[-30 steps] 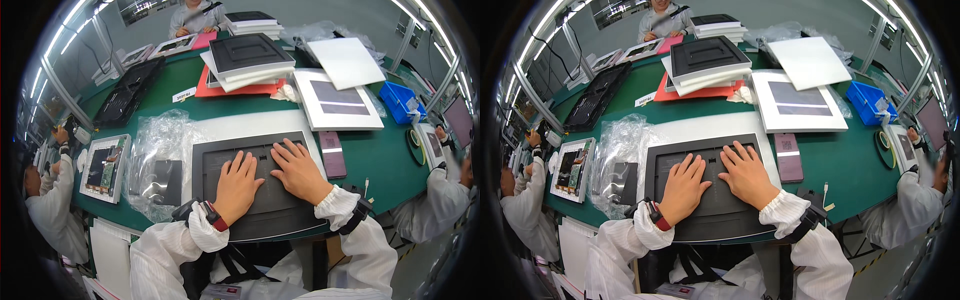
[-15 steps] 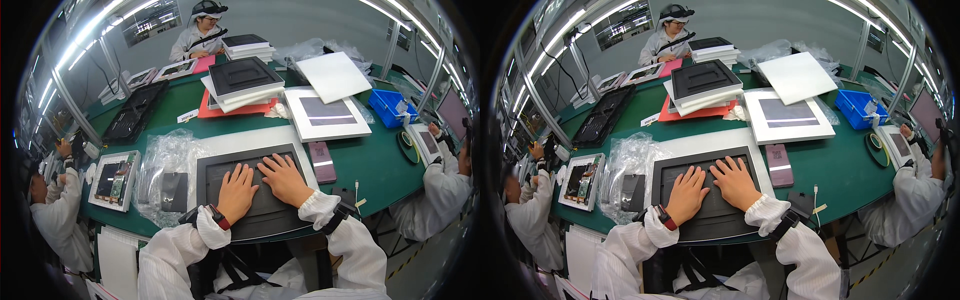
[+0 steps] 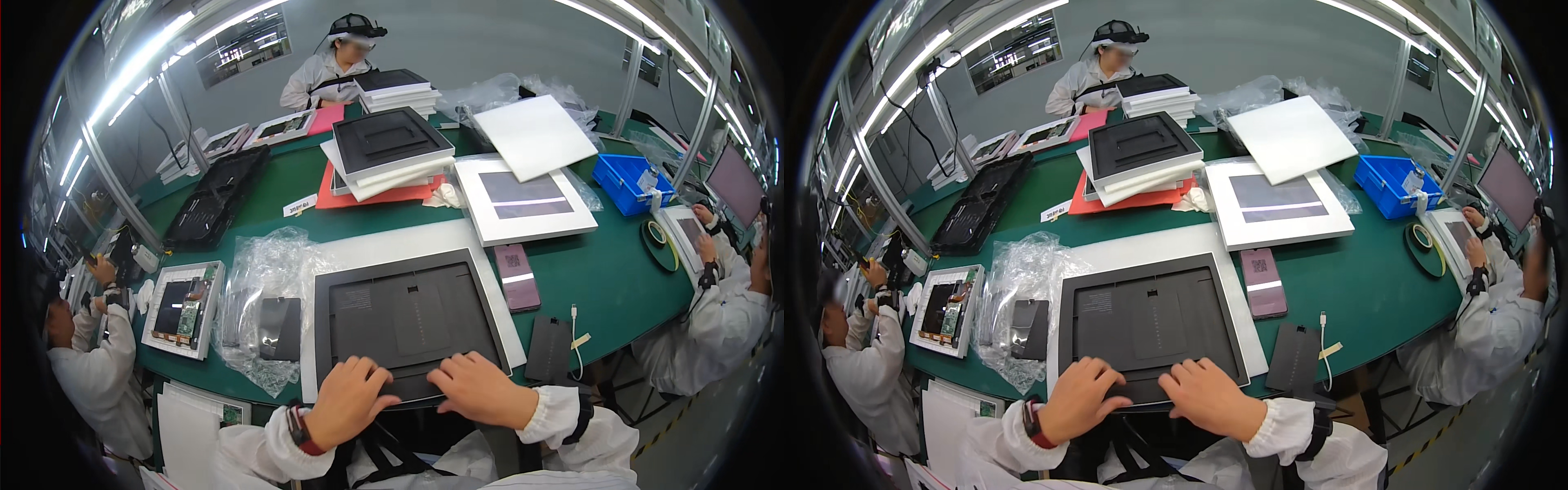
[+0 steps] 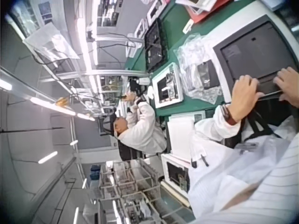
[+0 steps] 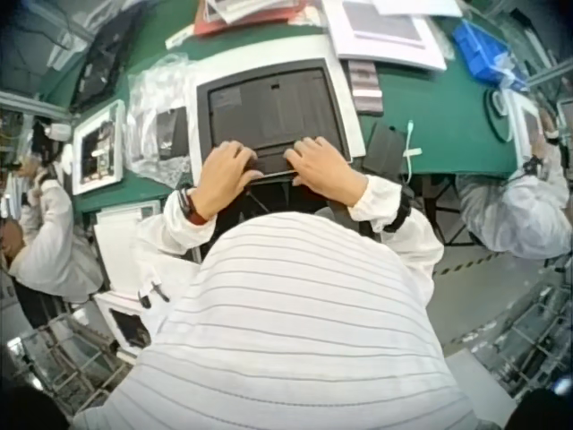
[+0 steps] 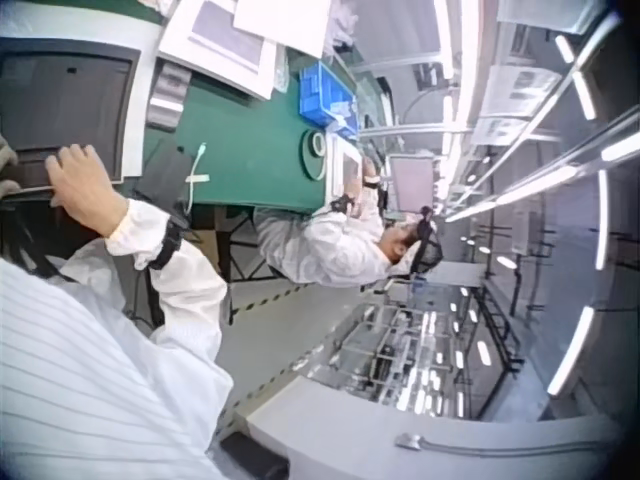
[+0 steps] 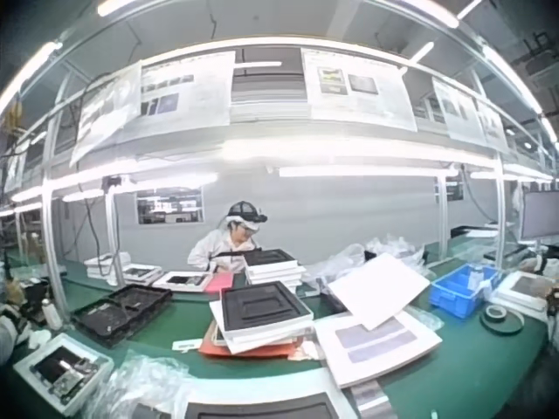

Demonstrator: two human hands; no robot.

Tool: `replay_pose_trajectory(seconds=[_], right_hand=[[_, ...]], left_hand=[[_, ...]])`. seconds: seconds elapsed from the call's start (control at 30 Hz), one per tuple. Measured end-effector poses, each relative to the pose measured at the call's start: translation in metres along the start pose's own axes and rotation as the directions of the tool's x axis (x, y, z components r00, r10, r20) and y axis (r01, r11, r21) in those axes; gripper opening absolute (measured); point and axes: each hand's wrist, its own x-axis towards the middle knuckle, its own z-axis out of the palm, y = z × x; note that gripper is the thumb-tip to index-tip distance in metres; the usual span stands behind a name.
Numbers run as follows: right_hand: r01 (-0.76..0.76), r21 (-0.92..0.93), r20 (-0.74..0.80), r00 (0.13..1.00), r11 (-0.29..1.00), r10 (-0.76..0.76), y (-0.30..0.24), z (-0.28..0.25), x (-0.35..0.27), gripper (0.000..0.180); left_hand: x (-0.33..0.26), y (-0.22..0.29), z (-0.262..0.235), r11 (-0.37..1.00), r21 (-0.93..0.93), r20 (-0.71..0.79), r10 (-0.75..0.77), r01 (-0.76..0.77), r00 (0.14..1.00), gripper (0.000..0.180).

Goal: The recorder is assembling an electronic device, likely a tablet or screen, by connecting internal components and placing panels.

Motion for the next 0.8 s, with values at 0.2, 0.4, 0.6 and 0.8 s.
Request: replay_pose_trajectory(seconds=[0.2,0.4,0.6,0.8], right_hand=[[0.119,-0.298,0.079,0.992,0.947,-0.1,0.0,0.006,0.001,0.029],[0.148,-0.208,-0.077,0.983,0.967,-0.167,0.0,-0.022,0.004,0.018],[0.095,0.034,-0.118,0.989,0.995,-0.09,0.004,-0.027,0.004,0.018],[0.019,0.164,-0.122,0.993,0.986,0.001,0.01,0.01,-0.006,0.024]], left_hand=[[-0.029,-0.001,0.002,0.996,0.076,0.093,-0.05,0.043,0.994,0.034],[-0.021,0.001,-0.016,0.994,0.092,-0.194,0.072,-0.055,0.978,0.027],[-0.019,-0.01,-0.011,1.0,-0.006,-0.114,0.012,-0.012,0.993,0.03],[-0.031,-0.019,0.008,0.997,-0.073,-0.088,0.0,-0.007,0.996,0.025]])
